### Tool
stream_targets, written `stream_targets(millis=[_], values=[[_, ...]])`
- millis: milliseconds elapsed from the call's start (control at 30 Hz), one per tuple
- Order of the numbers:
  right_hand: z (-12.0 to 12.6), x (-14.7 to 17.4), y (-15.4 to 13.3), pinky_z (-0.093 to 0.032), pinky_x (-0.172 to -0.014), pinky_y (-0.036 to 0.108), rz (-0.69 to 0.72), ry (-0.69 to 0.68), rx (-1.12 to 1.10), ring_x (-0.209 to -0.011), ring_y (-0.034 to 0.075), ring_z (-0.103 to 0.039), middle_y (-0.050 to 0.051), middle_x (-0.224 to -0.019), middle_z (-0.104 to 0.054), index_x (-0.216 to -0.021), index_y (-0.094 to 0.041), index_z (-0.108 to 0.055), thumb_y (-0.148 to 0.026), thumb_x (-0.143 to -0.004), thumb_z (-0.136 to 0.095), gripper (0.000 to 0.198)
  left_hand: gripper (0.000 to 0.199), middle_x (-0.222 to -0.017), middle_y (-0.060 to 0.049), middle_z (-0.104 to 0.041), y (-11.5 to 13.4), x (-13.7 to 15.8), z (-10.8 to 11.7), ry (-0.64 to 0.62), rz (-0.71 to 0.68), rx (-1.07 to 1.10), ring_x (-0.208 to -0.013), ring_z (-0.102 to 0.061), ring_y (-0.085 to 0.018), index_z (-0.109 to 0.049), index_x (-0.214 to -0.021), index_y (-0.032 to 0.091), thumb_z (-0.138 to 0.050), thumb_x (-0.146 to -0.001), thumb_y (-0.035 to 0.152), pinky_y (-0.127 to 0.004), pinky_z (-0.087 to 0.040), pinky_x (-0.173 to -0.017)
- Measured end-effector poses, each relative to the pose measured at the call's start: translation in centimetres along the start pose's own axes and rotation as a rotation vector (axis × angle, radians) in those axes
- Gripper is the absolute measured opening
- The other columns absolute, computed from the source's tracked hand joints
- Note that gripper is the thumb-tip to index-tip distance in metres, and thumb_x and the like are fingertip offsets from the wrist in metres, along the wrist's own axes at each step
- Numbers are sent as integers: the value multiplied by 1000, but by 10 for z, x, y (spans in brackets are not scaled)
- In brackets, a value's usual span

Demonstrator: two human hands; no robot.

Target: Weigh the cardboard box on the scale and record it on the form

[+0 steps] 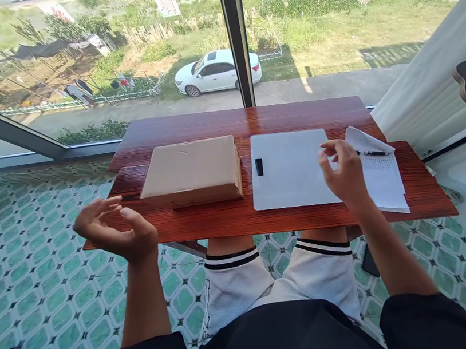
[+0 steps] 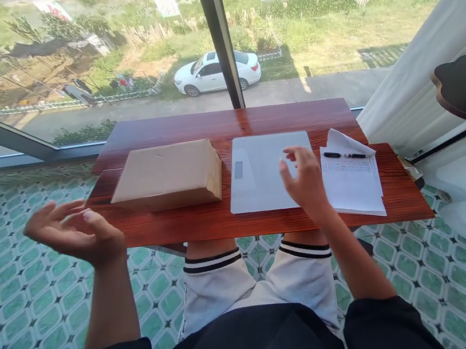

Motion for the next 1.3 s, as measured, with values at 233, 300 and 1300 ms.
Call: stream_targets(millis=[233, 300, 1300], values=[[-75, 25, -93, -46, -109, 47, -43, -227, -422, -129, 28, -53, 13, -136, -58, -139, -19, -50, -43, -100, -46, 47, 72, -127, -12, -63, 1, -5, -11, -169, 177, 83, -109, -62, -20, -32, -146, 16, -49, -79, 36, -41, -53, -96], [-91, 30, -106, -38, -118, 50, -79, -285, -476, -140, 29, -44, 15, -148, -50, -149, -15, -43, -46, -100, -43, 58, 71, -133, -14, -62, -6, -4, -14, -246, 257, 111, -112, -62, -20, -32, -148, 15, -49, -83, 37, -42, -52, -100], [-127, 31, -140, -37, -120, 40, -170, -411, -490, -146, 27, -42, 14, -155, -45, -151, -4, -46, -37, -106, -26, 60, 52, -114, -12, -67, 32, 1, -10, -476, 582, -1, -89, -60, -17, -62, -131, 12, -38, -96, 43, -27, -57, -64]])
Point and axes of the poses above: each hand's wrist, its own x-axis away from the middle knuckle, its own z-axis out of the back of the hand, y = z × x, the point moved 1 cm from there along -x, towards the middle knuckle
